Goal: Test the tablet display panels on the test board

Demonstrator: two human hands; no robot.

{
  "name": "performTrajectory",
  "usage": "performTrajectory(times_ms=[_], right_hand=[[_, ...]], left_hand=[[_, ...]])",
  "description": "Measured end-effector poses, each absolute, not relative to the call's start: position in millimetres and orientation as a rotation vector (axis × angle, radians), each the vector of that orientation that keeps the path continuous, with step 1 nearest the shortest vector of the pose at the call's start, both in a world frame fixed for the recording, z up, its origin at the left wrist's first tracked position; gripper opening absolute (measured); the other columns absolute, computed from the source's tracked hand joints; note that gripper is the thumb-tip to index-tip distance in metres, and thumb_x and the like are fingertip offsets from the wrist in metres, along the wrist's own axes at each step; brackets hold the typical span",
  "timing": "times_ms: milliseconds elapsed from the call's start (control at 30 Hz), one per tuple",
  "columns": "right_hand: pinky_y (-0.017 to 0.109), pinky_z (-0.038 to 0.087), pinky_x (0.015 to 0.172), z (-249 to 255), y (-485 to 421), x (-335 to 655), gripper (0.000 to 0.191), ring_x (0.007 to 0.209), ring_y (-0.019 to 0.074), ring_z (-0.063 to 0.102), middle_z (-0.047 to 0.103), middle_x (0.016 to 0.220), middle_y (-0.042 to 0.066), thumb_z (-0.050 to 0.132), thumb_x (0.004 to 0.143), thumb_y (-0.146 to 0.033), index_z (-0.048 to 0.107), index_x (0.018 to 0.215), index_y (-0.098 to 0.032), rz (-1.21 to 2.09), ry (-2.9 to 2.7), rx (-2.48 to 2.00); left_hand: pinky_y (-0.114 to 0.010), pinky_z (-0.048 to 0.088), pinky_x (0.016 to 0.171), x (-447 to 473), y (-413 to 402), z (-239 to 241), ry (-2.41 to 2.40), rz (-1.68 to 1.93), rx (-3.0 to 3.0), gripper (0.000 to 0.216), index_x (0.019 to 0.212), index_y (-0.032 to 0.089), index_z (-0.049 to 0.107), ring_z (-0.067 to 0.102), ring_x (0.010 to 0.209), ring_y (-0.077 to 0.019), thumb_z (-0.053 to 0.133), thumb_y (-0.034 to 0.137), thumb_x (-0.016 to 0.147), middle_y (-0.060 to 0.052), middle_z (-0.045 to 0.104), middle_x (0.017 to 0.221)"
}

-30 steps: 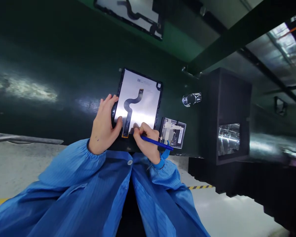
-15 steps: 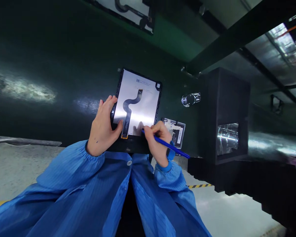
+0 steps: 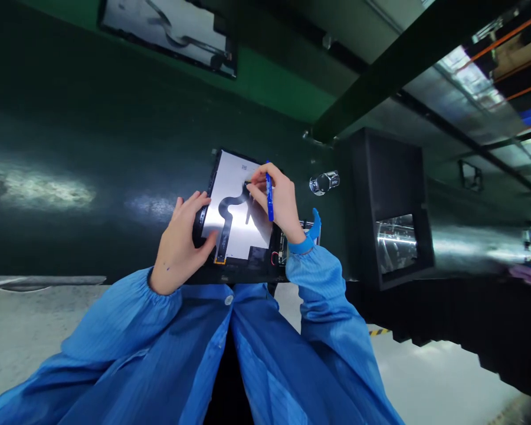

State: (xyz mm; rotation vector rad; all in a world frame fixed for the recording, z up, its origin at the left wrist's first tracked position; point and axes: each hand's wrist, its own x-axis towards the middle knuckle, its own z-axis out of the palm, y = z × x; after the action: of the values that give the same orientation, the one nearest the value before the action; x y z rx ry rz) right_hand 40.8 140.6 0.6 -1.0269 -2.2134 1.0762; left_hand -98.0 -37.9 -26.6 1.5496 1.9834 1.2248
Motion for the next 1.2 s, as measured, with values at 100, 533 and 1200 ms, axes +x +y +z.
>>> performTrajectory(times_ms=[100,533,1200], right_hand=[[0.028,0.052,0.072,16.2,131.6,46.7,0.014,0.081,0.0126,0.065,0.066,0.090,-0.001,0.065,0.086,-0.019,0.052,0.089,-0.023,1.259,-2.093,-0.818],[0.036,0.045,0.077,54.8,91.2,117.2,0.024,0.078,0.0151,0.055,0.073,0.086,-0.003,0.070,0.089,-0.014,0.050,0.084,-0.025,1.318,-2.025,-0.310],[0.031,0.048,0.081,-19.6,75.2,165.4,0.006,0.080,0.0122,0.060,0.065,0.090,-0.002,0.062,0.095,-0.030,0.058,0.095,-0.025,1.100,-1.863,-1.203]], left_hand=[[-0.052,0.034,0.122,-102.4,-29.7,-10.5,1.928,1.429,1.422,0.027,0.120,0.017,0.067,0.055,0.134,-0.0272,0.057,0.020,0.095,-0.012,0.067,0.131],[-0.017,0.061,0.072,-81.1,12.3,41.6,0.977,1.118,1.071,0.025,0.090,0.030,0.081,0.075,0.077,-0.0141,0.081,0.012,0.073,0.004,0.079,0.087],[-0.029,0.057,0.076,-13.5,3.5,-6.9,1.861,1.058,2.059,0.011,0.093,0.015,0.074,0.071,0.084,-0.0200,0.065,0.010,0.088,-0.006,0.076,0.092]])
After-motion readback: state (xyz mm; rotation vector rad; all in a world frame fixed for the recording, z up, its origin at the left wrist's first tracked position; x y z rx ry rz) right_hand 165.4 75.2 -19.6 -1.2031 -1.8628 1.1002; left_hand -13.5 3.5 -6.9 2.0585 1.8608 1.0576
